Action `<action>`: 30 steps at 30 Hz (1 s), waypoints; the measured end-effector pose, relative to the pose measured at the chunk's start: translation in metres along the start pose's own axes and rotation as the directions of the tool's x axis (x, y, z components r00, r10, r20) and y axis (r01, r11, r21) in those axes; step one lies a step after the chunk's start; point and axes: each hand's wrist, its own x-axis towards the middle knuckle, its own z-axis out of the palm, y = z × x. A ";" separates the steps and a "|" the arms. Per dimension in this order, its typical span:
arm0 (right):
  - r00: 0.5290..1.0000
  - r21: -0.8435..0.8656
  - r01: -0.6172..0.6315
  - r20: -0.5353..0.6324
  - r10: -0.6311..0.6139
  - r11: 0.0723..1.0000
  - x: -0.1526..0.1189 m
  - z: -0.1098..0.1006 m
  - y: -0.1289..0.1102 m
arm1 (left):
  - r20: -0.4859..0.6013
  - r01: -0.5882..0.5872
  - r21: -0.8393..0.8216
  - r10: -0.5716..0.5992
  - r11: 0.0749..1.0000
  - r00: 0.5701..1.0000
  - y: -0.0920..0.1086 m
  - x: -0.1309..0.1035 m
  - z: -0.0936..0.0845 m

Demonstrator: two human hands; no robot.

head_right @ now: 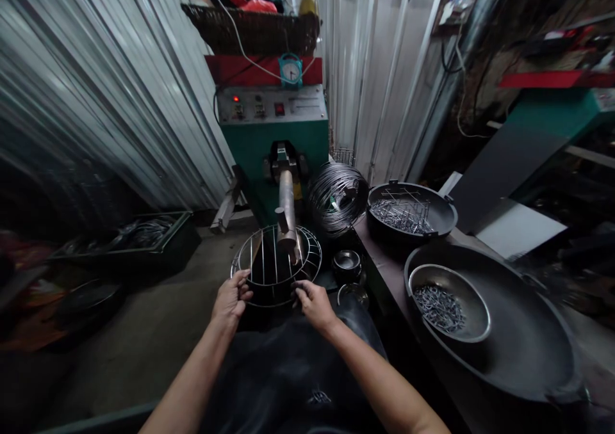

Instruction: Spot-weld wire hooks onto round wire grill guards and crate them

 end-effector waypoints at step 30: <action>0.996 0.051 0.028 -0.090 -0.023 0.998 0.028 -0.002 -0.010 | -0.041 0.019 0.014 -0.019 1.000 0.999 -0.005 0.022 0.011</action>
